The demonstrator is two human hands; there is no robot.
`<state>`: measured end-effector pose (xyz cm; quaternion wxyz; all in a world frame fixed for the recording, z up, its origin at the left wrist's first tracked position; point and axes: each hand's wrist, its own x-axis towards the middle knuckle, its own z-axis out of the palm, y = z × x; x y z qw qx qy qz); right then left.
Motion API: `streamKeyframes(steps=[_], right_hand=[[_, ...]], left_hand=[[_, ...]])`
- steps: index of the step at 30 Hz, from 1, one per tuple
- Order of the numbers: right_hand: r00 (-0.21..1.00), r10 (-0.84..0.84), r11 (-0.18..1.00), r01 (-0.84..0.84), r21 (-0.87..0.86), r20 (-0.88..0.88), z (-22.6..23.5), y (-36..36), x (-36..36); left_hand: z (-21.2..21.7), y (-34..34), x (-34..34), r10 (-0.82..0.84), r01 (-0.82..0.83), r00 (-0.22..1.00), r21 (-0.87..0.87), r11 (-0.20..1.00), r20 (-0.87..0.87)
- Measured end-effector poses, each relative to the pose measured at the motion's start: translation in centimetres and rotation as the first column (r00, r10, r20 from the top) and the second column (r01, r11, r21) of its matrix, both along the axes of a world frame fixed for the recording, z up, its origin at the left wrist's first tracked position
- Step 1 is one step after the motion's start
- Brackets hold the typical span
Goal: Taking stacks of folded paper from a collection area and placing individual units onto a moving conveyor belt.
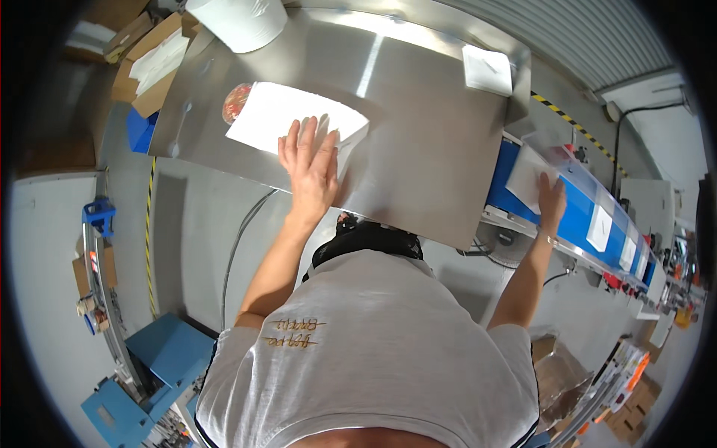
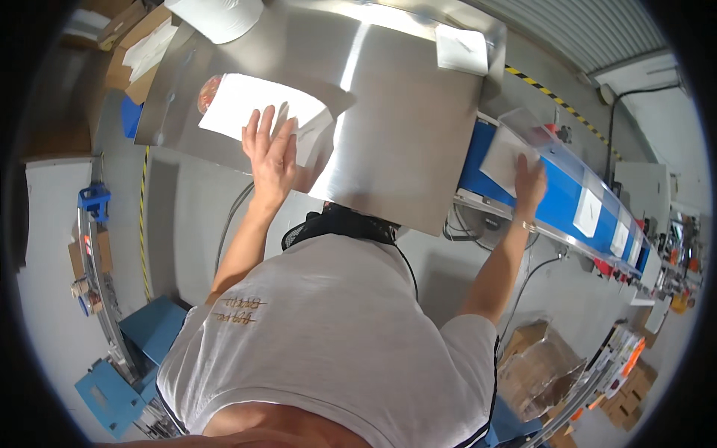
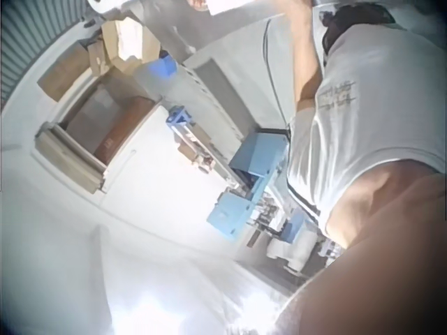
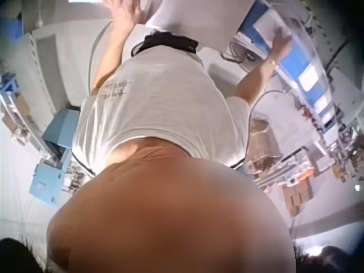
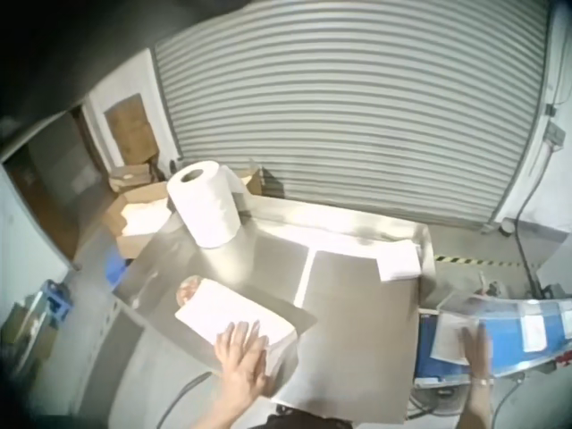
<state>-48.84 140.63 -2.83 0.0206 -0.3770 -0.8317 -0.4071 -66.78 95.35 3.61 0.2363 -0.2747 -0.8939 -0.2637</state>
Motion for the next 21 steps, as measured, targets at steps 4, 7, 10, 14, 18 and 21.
streamKeyframes(steps=[4, 7, 10, 14, 18, 21], right_hand=[[0.668, 0.072, 0.533, -0.653, -0.537, -0.741, 3.1, -5.0, -5.1], [0.636, 0.122, -0.291, -0.711, -0.64, -0.762, 5.5, -15.9, -12.1], [0.582, 0.11, -0.602, -0.606, -0.52, -0.806, 6.1, -22.2, -16.4], [0.701, 0.107, -0.627, -0.502, -0.595, -0.705, 5.2, -21.5, -16.7], [0.657, -0.387, -0.423, -0.75, -0.509, -0.647, 0.6, -15.7, -10.9], [0.765, -0.409, -0.331, -0.633, -0.7, -0.498, -3.7, -4.5, -3.1]], left_hand=[[-0.2, 0.3, 0.3, -0.007, 0.008, 1.0, 0.022, 1.0, -0.026], [-0.3, -0.1, 0.4, -0.059, 0.058, 0.998, 0.029, 0.998, 0.005], [0.7, 0.0, 0.4, -0.114, 0.115, 0.993, -0.001, 0.993, 0.03], [1.9, -0.1, -0.1, -0.057, 0.053, 0.995, 0.05, 0.997, 0.082], [0.8, -1.5, -1.3, -0.023, 0.023, 0.997, -0.005, 1.0, 0.072], [0.9, -2.0, -1.0, -0.019, 0.017, 0.998, 0.041, 0.999, 0.054]])
